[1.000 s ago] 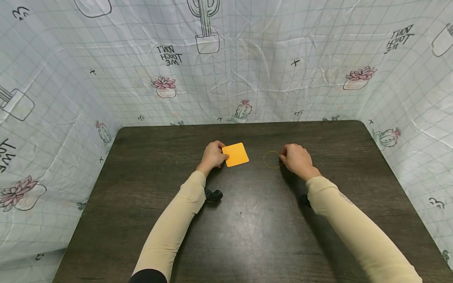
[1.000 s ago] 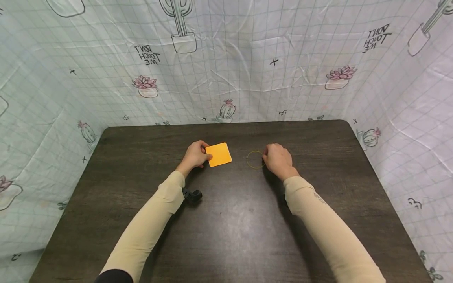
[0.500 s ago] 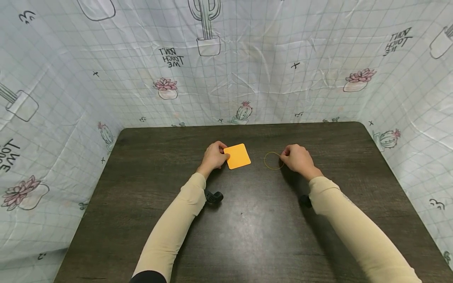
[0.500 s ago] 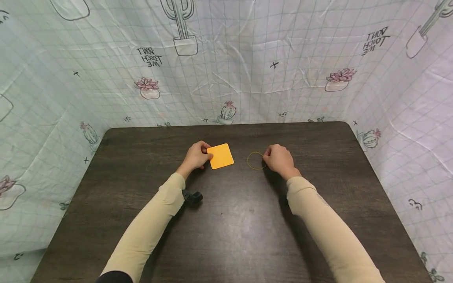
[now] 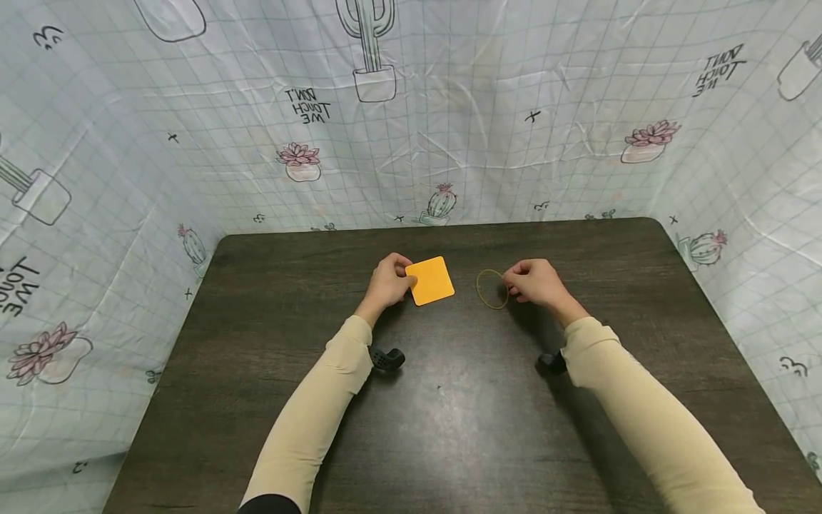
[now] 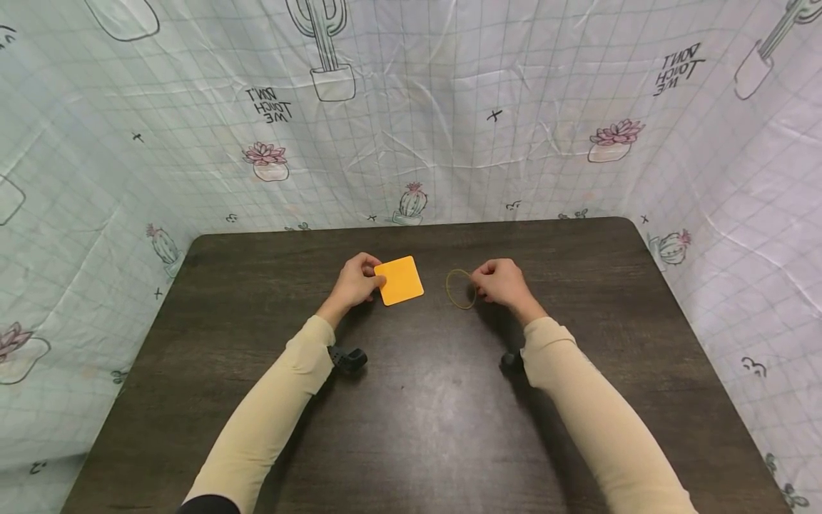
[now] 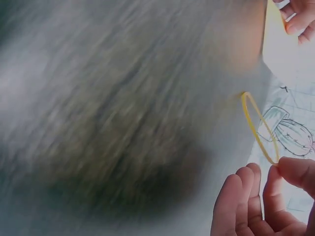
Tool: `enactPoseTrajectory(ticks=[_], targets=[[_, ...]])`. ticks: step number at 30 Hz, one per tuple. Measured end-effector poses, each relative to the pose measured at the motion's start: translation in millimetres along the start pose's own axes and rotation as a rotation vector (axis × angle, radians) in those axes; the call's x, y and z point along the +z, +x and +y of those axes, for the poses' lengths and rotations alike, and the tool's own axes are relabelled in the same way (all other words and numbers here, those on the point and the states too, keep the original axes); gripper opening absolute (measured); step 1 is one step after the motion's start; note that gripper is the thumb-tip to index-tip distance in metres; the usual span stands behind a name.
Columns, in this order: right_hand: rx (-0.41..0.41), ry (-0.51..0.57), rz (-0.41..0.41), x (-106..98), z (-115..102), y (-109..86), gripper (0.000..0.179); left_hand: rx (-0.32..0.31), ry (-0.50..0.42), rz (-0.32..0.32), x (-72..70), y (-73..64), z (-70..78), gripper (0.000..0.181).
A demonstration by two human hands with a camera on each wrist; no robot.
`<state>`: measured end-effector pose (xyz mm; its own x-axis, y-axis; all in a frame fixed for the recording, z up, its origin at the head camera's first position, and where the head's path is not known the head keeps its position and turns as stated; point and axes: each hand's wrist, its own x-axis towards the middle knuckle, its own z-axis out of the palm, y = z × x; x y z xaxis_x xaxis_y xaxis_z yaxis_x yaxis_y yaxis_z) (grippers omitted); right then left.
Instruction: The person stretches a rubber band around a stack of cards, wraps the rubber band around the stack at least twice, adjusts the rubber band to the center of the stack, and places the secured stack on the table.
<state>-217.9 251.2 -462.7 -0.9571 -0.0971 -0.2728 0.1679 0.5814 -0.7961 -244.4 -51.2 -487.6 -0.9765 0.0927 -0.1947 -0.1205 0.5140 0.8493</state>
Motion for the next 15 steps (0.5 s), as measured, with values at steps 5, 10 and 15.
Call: enactPoseTrajectory(ticks=[5, 10, 15], targets=[[0.019, 0.119, -0.026, 1.5, -3.2, 0.4, 0.032, 0.014, -0.091, -0.008, -1.6, -0.9, -0.4, 0.027], [0.041, 0.266, -0.059, 2.3, -5.9, 0.0, 0.033, 0.017, -0.164, 0.000, -3.8, -1.3, -1.2, 0.027], [0.043, 0.373, -0.117, 0.4, -17.1, -7.2, 0.036, 0.016, -0.214, 0.002, -7.7, -3.1, -2.2, 0.027]])
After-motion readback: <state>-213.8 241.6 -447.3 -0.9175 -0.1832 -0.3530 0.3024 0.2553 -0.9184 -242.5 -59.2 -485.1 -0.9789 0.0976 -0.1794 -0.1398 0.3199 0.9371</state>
